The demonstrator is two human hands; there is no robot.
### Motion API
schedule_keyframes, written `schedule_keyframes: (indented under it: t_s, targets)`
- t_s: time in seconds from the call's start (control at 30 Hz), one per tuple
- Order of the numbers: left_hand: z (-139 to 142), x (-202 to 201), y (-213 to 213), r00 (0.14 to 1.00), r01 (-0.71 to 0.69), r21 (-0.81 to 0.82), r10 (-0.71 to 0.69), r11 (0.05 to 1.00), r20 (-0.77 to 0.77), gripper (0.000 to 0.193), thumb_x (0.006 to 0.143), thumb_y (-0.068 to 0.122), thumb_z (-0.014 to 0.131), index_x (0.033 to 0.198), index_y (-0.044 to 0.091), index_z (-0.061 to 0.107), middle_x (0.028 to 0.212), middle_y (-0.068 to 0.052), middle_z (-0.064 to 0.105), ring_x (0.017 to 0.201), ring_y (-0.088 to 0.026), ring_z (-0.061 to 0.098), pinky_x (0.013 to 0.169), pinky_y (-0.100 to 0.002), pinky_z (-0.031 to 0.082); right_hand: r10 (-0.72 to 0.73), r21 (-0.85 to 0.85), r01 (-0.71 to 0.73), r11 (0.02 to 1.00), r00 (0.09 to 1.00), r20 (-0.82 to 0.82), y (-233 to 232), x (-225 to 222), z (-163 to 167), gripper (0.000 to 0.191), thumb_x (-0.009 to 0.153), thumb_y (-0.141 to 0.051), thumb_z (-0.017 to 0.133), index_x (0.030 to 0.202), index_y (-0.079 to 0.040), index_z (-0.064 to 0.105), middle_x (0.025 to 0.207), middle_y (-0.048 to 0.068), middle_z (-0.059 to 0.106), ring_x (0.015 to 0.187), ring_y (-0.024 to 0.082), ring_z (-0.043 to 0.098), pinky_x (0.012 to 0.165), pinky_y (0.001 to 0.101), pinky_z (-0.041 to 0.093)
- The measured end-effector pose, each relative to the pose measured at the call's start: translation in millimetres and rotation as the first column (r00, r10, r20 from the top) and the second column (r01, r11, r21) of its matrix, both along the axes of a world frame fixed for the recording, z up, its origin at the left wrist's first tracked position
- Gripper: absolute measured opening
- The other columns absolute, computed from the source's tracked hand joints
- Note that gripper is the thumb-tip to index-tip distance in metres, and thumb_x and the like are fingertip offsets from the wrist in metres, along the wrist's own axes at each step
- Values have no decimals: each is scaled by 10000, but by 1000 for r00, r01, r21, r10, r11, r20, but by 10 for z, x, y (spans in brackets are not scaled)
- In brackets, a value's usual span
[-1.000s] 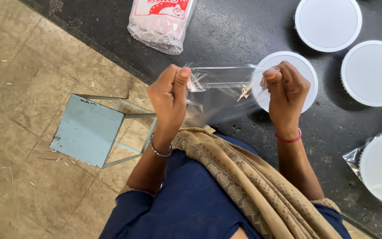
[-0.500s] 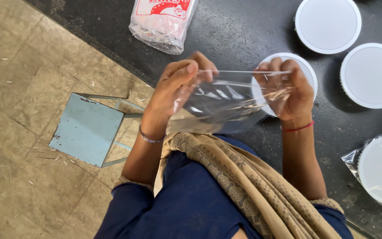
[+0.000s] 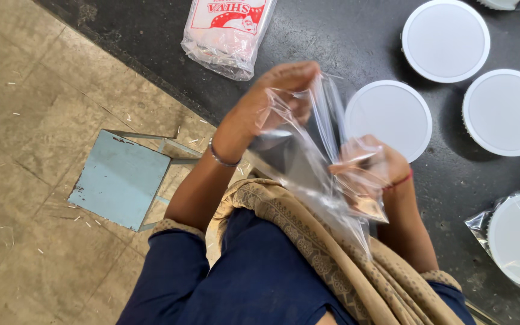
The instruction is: The person wraps round white LED panel light fixtures in clear plastic bags at a workbench, pressing the plastic around each unit and setting the wrapped units aside. They occasionally wipe a panel surface with a small cloth and stack finished panels on the bench.
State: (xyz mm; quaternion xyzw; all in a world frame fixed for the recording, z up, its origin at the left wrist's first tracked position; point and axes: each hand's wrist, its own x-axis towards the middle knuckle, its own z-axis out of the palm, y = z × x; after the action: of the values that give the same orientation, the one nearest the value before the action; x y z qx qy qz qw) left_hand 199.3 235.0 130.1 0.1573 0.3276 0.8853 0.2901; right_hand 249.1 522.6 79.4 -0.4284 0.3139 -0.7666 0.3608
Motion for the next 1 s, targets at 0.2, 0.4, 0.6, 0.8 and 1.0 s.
schedule_keyframes:
  t_s: [0.2, 0.4, 0.6, 0.8, 1.0]
  targets:
    - [-537, 172, 419, 941, 335, 214, -314, 918, -123, 452, 904, 181, 796, 1278, 21, 597, 1015, -36, 668, 861, -104, 670, 735, -264, 595, -920, 150, 961, 231, 266, -287, 22, 307, 213, 388, 1100, -187, 698, 1413, -61, 506, 1247, 109, 602, 1029, 195, 658, 897, 332, 613]
    - [-836, 786, 924, 808, 306, 537, -513, 786, 290, 155, 1229, 147, 539, 1185, 3, 576, 892, -19, 598, 779, -96, 609, 709, -246, 532, -876, -90, 871, 483, 478, -74, -442, -457, 404, 745, 918, -266, 806, 1556, -192, 428, 1557, 113, 454, 1327, 283, 578, 1026, 430, 587]
    - [-784, 898, 760, 862, 257, 57, -255, 965, 438, 258, 1108, 300, 478, 1028, 67, 554, 892, -74, 670, 806, -170, 671, 802, -340, 611, -530, -146, 989, 39, -104, -841, -621, -561, 388, 946, 1005, -455, 738, 1687, -303, 100, 1744, 83, 204, 1511, 293, 381, 1213, 460, 468]
    - [-757, 904, 528, 916, 275, -267, -168, 923, 363, 230, 1112, 243, 481, 1067, 45, 591, 1042, -179, 737, 906, -257, 719, 855, -391, 625, -663, 4, 999, -43, -26, -748, -625, -859, 49, 996, 1054, -499, 765, 1693, -263, 38, 1771, 85, 95, 1616, 280, 223, 1279, 480, 347]
    - [-732, 484, -91, 861, -327, -436, 455, 838, 229, 662, 1021, 566, 355, 1429, 75, 530, 1264, -136, 710, 1093, -249, 720, 993, -462, 570, -530, 37, 999, 21, 43, -847, -678, -804, -72, 1307, 853, -545, 925, 1675, -205, -33, 1764, 151, 31, 1645, 342, 99, 1373, 545, 197]
